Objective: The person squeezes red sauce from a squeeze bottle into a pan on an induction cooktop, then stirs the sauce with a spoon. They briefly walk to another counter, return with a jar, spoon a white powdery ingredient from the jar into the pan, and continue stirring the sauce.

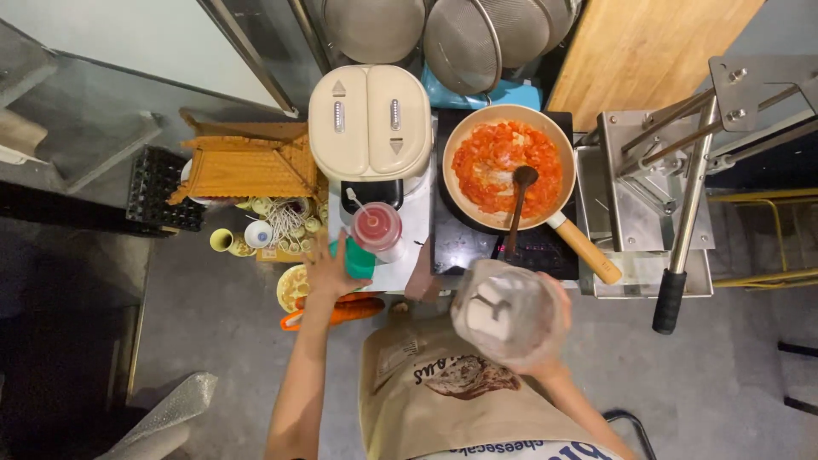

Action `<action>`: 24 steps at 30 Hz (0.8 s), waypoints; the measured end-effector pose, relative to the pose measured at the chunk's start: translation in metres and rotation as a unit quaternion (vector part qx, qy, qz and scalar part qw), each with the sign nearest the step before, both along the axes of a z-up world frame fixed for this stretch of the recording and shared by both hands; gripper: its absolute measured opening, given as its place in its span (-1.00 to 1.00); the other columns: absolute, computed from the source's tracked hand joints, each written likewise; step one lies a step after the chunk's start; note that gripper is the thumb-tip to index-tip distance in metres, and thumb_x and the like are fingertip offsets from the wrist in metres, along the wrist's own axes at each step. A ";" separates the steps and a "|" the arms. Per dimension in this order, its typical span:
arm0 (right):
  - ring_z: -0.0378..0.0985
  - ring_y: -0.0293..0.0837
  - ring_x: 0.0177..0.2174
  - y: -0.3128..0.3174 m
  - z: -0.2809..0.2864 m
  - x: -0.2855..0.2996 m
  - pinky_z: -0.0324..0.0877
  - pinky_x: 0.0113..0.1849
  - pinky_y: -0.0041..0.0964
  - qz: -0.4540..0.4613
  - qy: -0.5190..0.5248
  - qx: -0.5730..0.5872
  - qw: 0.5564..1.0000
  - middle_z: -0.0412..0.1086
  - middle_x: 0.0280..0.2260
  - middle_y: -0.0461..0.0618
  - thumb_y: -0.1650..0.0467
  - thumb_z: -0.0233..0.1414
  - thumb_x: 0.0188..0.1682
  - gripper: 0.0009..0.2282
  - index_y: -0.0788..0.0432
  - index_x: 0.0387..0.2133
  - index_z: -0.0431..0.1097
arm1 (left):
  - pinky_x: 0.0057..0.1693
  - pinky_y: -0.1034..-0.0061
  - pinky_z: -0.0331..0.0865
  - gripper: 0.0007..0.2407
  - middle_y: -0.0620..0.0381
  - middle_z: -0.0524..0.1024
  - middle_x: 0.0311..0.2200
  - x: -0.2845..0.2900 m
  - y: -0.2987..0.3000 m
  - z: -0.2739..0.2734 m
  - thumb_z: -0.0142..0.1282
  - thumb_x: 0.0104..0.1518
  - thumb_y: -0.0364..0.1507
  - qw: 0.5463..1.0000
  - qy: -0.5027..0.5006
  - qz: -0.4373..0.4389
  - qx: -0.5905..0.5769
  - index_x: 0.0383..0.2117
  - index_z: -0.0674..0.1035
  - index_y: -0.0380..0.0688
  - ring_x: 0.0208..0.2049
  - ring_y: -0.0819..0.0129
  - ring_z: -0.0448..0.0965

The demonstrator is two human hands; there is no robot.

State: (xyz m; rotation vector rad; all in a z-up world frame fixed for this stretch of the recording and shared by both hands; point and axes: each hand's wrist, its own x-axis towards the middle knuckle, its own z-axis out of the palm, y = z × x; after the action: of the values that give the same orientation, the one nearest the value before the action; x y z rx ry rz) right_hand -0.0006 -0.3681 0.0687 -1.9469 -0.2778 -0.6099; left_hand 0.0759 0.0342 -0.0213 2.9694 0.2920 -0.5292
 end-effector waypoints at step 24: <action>0.20 0.17 0.21 0.076 0.002 0.021 0.15 0.25 0.03 0.128 -0.031 -0.054 0.990 0.15 0.18 0.23 0.19 0.39 -0.51 -0.01 0.32 0.24 0.07 | 0.20 -0.38 0.11 0.09 -0.26 -0.02 0.34 -0.001 0.023 -0.024 0.38 -0.33 0.16 0.996 -0.016 0.000 -0.089 0.45 -0.04 0.36 0.35 -0.35 -0.05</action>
State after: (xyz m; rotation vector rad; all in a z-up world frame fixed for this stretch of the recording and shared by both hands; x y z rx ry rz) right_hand 0.0206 -0.2925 0.0703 -1.9560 -0.6011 -0.4936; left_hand 0.0754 0.0577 -0.0450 2.8028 0.2294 -0.4806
